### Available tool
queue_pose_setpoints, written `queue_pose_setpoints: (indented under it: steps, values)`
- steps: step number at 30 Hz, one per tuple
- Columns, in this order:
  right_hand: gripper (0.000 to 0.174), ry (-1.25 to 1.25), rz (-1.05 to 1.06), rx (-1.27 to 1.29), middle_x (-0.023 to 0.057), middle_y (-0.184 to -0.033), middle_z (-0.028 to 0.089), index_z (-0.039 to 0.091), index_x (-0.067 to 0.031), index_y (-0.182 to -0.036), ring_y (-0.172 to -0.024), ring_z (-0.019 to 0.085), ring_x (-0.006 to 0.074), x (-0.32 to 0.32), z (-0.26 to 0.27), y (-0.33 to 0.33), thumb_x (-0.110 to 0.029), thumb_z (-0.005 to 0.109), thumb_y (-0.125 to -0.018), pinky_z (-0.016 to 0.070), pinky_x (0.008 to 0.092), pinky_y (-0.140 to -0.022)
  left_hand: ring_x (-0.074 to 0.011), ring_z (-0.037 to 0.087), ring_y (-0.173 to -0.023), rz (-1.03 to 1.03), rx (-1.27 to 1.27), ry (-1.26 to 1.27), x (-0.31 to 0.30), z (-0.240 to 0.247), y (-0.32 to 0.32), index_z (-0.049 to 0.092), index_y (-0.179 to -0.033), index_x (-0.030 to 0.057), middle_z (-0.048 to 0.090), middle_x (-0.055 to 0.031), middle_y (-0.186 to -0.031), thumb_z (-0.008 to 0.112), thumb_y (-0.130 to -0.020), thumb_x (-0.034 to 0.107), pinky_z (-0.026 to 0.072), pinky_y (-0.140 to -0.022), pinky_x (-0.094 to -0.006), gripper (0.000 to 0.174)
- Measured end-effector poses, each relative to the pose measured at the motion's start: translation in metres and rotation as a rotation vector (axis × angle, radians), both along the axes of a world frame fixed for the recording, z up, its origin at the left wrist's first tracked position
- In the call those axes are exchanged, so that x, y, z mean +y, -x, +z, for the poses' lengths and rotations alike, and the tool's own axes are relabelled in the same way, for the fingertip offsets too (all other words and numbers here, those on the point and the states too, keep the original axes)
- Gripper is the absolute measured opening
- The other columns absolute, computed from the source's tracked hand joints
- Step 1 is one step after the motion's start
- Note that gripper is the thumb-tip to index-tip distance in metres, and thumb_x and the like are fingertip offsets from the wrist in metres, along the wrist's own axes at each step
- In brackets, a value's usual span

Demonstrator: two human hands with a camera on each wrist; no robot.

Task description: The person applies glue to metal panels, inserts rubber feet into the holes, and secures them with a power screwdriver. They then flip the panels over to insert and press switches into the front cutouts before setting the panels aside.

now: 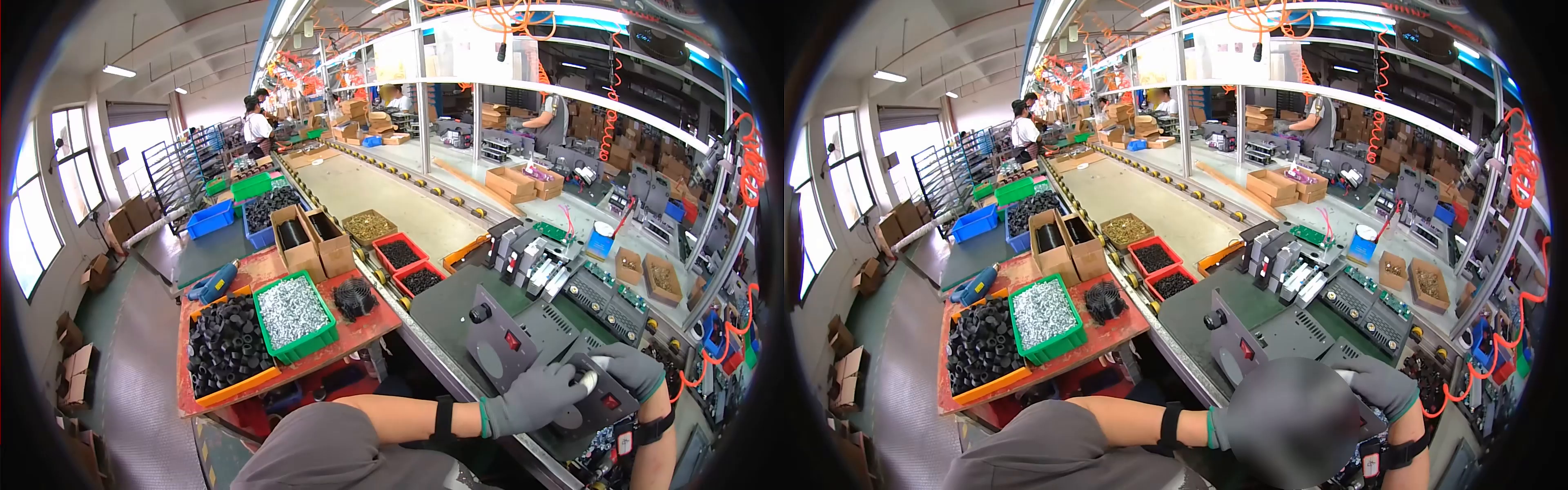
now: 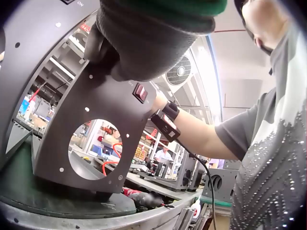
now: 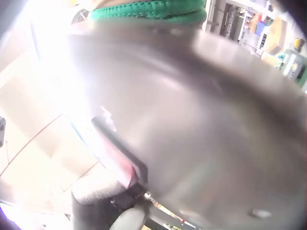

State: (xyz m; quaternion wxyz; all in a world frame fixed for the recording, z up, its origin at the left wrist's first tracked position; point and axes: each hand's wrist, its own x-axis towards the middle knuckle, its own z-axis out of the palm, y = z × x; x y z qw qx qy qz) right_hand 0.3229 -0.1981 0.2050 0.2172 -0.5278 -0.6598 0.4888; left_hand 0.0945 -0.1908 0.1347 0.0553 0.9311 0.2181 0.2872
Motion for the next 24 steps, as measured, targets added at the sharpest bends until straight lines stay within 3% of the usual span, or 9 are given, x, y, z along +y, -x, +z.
queue_pose_setpoints:
  steps: [2, 5, 7, 9, 13, 15, 17, 22, 24]
  values:
    - [0.033, 0.020, -0.019, -0.065, 0.0064, -0.110, 0.068, 0.064, 0.0006, -0.121, -0.100, 0.061, 0.0143, -0.003, 0.004, 0.001, -0.021, 0.058, -0.097, 0.0477, 0.0296, -0.090, -0.0266, 0.058, -0.094, -0.023, -0.093, -0.271, 0.003, 0.001, 0.000, 0.054, -0.127, 0.0107, 0.053, -0.0096, -0.109, 0.064, -0.083, 0.025, 0.0496, -0.076, -0.0394, 0.047]
    - [0.030, -0.104, 0.018, 0.114, 0.0052, -0.104, 0.070, 0.066, -0.0003, -0.117, -0.095, 0.060, 0.0134, -0.012, 0.009, 0.007, -0.022, 0.058, -0.097, 0.0484, 0.0294, -0.086, -0.0268, 0.057, -0.096, -0.030, -0.378, -0.197, -0.001, 0.007, 0.003, 0.055, -0.122, 0.0098, 0.053, -0.0117, -0.110, 0.063, -0.083, 0.022, 0.0497, -0.077, -0.0373, 0.042]
    - [0.032, -0.124, 0.059, -0.036, 0.0058, -0.105, 0.069, 0.065, -0.0002, -0.118, -0.096, 0.060, 0.0132, -0.011, 0.012, 0.005, -0.023, 0.058, -0.097, 0.0481, 0.0296, -0.086, -0.0275, 0.057, -0.095, 0.023, -0.137, 0.128, -0.004, 0.000, -0.002, 0.054, -0.123, 0.0097, 0.054, -0.0124, -0.109, 0.063, -0.082, 0.022, 0.0496, -0.077, -0.0373, 0.044]
    - [0.037, -0.034, 0.038, -0.140, 0.0076, -0.113, 0.067, 0.061, -0.0008, -0.125, -0.102, 0.059, 0.0133, -0.002, 0.006, -0.004, -0.025, 0.057, -0.097, 0.0468, 0.0293, -0.090, -0.0280, 0.057, -0.096, 0.052, 0.108, -0.008, -0.005, 0.004, -0.006, 0.054, -0.124, 0.0100, 0.054, -0.0120, -0.109, 0.063, -0.080, 0.023, 0.0496, -0.079, -0.0372, 0.047]
    - [0.034, -0.175, 0.011, -0.026, 0.0069, -0.110, 0.068, 0.063, -0.0013, -0.122, -0.099, 0.060, 0.0134, -0.017, 0.014, 0.007, -0.024, 0.055, -0.098, 0.0475, 0.0298, -0.089, -0.0266, 0.057, -0.091, -0.077, -0.393, -0.467, 0.006, 0.020, 0.006, 0.053, -0.124, 0.0101, 0.052, -0.0097, -0.098, 0.063, -0.080, 0.022, 0.0486, -0.074, -0.0385, 0.047]
    - [0.032, -0.118, 0.049, 0.068, 0.0073, -0.108, 0.068, 0.063, -0.0017, -0.121, -0.098, 0.060, 0.0138, -0.013, 0.017, 0.009, -0.022, 0.055, -0.098, 0.0479, 0.0297, -0.088, -0.0265, 0.057, -0.093, -0.007, -0.350, -0.294, -0.001, 0.013, 0.003, 0.055, -0.123, 0.0102, 0.052, -0.0093, -0.100, 0.063, -0.081, 0.022, 0.0486, -0.076, -0.0394, 0.045]
    - [0.033, -0.156, 0.103, -0.151, 0.0076, -0.110, 0.068, 0.063, -0.0019, -0.123, -0.100, 0.060, 0.0138, -0.007, 0.011, 0.004, -0.022, 0.055, -0.098, 0.0477, 0.0292, -0.089, -0.0268, 0.057, -0.102, 0.075, 0.146, 0.244, -0.008, 0.011, -0.007, 0.058, -0.120, 0.0111, 0.054, -0.0097, -0.110, 0.064, -0.080, 0.023, 0.0485, -0.081, -0.0390, 0.042]
    - [0.032, -0.027, -0.050, -0.100, 0.0065, -0.108, 0.068, 0.065, -0.0021, -0.121, -0.099, 0.060, 0.0133, -0.008, 0.007, 0.003, -0.022, 0.057, -0.097, 0.0478, 0.0291, -0.088, -0.0271, 0.058, -0.093, -0.152, -0.306, -0.496, 0.009, 0.016, 0.004, 0.053, -0.124, 0.0087, 0.055, -0.0101, -0.105, 0.060, -0.089, 0.026, 0.0499, -0.074, -0.0381, 0.039]
    - [0.032, -0.041, 0.002, -0.030, 0.0064, -0.108, 0.068, 0.065, -0.0021, -0.121, -0.099, 0.060, 0.0131, -0.010, 0.010, 0.003, -0.022, 0.056, -0.098, 0.0477, 0.0290, -0.089, -0.0266, 0.058, -0.094, -0.072, -0.201, -0.227, 0.001, 0.011, 0.004, 0.054, -0.123, 0.0093, 0.055, -0.0097, -0.105, 0.061, -0.087, 0.025, 0.0498, -0.074, -0.0380, 0.040]
